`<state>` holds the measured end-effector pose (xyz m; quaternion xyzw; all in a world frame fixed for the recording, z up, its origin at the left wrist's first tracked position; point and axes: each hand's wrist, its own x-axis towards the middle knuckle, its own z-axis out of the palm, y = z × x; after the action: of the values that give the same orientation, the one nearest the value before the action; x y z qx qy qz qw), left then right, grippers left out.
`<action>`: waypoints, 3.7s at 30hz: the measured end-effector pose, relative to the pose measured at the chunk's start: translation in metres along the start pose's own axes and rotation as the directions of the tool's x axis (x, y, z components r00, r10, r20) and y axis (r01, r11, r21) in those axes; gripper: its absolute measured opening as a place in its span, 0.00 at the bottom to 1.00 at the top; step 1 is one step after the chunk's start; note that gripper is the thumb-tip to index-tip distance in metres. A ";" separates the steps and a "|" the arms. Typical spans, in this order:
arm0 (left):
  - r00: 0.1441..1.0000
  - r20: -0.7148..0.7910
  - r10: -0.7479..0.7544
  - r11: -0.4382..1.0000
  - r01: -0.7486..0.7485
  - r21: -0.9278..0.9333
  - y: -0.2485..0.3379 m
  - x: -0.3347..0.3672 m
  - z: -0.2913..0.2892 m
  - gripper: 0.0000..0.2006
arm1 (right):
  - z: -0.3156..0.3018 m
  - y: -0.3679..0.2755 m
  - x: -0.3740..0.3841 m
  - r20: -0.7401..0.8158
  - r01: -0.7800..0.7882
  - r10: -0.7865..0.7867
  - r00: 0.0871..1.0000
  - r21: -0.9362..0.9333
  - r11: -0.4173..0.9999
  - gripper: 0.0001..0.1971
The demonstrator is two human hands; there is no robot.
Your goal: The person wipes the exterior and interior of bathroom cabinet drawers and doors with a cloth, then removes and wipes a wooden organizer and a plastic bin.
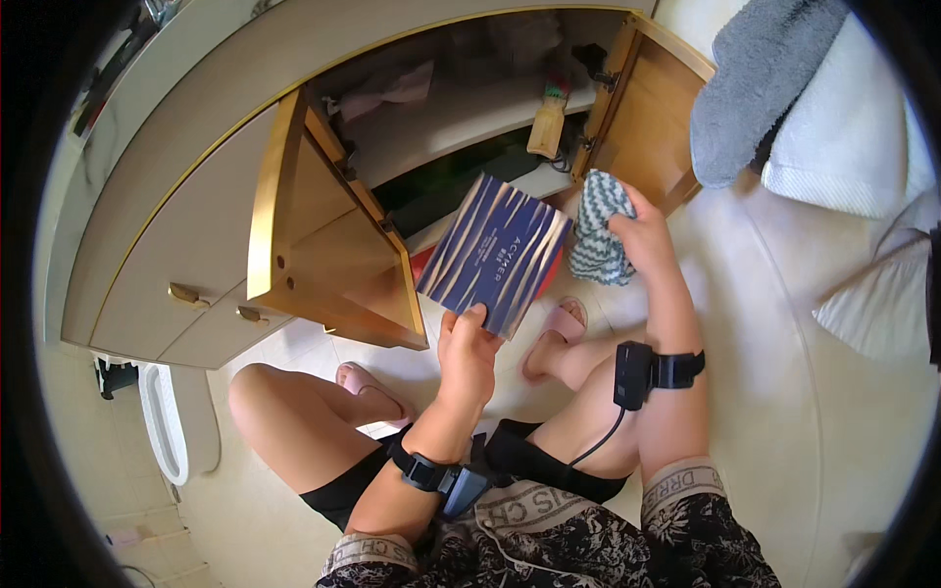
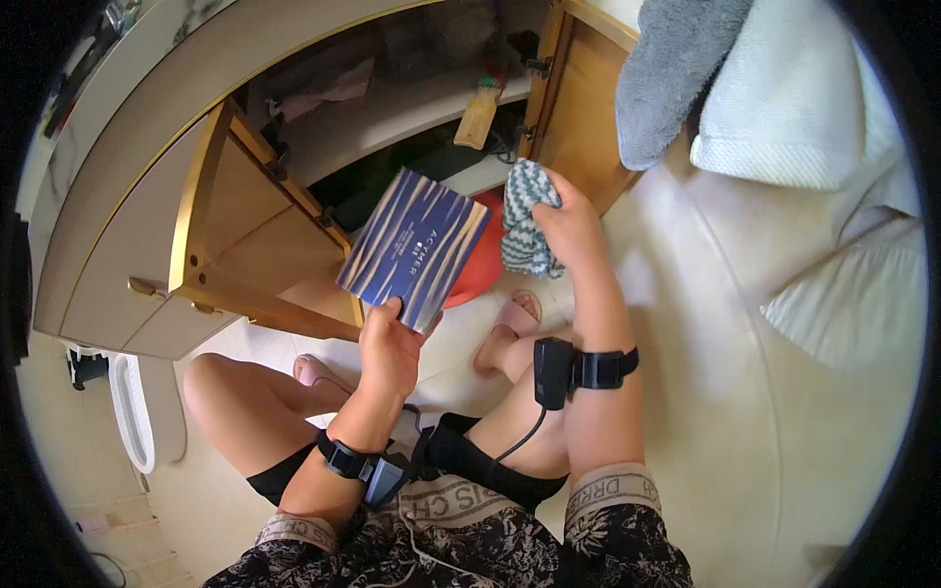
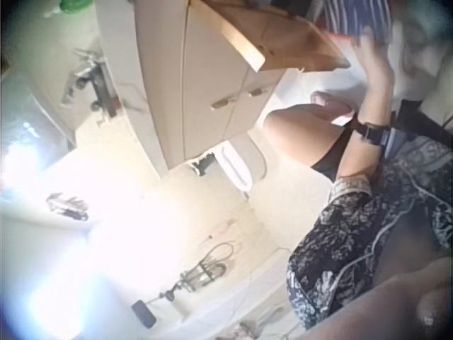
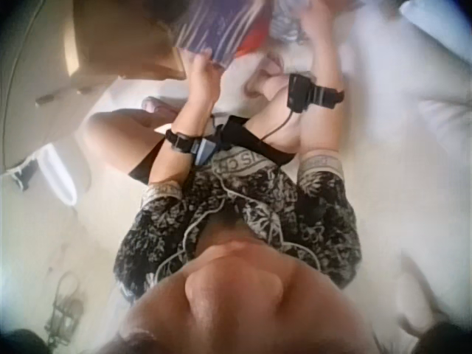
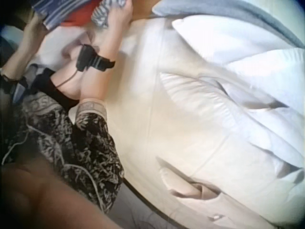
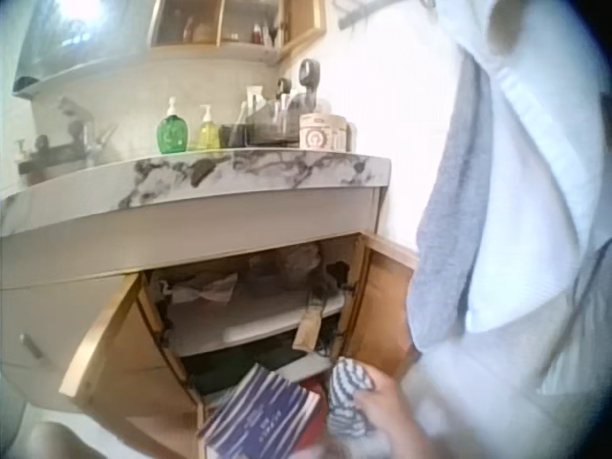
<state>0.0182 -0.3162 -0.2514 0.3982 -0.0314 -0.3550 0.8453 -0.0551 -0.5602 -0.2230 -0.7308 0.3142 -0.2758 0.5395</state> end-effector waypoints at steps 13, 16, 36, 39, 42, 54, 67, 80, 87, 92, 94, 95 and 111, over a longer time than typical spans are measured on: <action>0.930 -0.122 -0.348 0.927 0.360 0.102 -0.037 0.009 -0.076 0.18 | 0.121 -0.034 -0.082 0.673 0.587 -0.150 0.724 -0.488 0.645 0.26; 0.929 -0.148 -0.339 0.937 0.347 0.034 -0.037 0.004 -0.077 0.16 | 0.129 -0.021 -0.076 0.733 0.621 -0.182 0.656 -0.386 0.682 0.28; 0.979 -0.105 -0.174 0.972 0.188 0.141 -0.029 0.012 -0.075 0.21 | 0.086 -0.035 -0.074 0.733 0.590 -0.163 0.661 -0.373 0.717 0.27; 0.978 -0.025 -0.206 0.971 0.208 0.118 -0.025 0.011 -0.070 0.25 | 0.056 -0.031 -0.048 0.678 0.487 -0.122 0.725 -0.378 0.787 0.25; 0.984 0.031 -0.177 0.971 0.169 0.168 -0.030 0.009 -0.067 0.27 | 0.043 -0.027 -0.040 0.314 0.405 -0.268 0.911 -0.549 0.731 0.23; 0.978 0.185 0.099 0.226 -0.203 0.953 -0.017 0.008 -0.066 0.38 | 0.076 -0.034 -0.063 0.642 0.458 -0.176 0.746 -0.303 0.835 0.20; 0.972 -0.189 -0.139 0.981 0.109 -0.163 -0.008 0.087 -0.013 0.10 | 0.004 -0.011 -0.019 0.062 -0.055 0.153 0.986 -0.749 0.660 0.21; 0.973 -0.113 -0.200 0.878 0.126 -0.461 0.003 0.141 0.000 0.21 | 0.035 -0.028 -0.021 0.270 0.037 0.249 0.930 -0.743 0.668 0.23; 0.985 -0.116 -0.128 0.949 0.088 -0.303 0.004 0.151 0.016 0.14 | 0.037 -0.027 -0.022 0.289 0.032 0.296 0.910 -0.763 0.645 0.23; 0.991 -0.111 0.071 0.989 -0.085 -0.120 0.016 0.165 0.035 0.22 | 0.033 -0.028 -0.022 0.292 0.026 0.306 0.906 -0.760 0.649 0.23; 0.997 -0.027 -0.071 0.992 0.068 -0.110 0.017 0.162 0.045 0.25 | 0.032 -0.026 -0.020 0.290 0.027 0.313 0.905 -0.772 0.635 0.23; 0.988 0.101 -0.115 0.987 0.125 -0.102 0.010 0.168 0.044 0.25 | 0.032 -0.025 -0.020 0.290 0.034 0.317 0.903 -0.784 0.620 0.23; 0.976 0.114 -0.186 0.982 0.183 0.038 -0.016 0.142 0.035 0.11 | 0.025 -0.022 -0.023 0.315 0.010 0.385 0.868 -0.785 0.619 0.20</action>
<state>0.1030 -0.4346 -0.2712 0.3893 -0.0485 -0.4543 0.7998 -0.0485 -0.5226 -0.2102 -0.8938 0.3422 0.1222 0.2629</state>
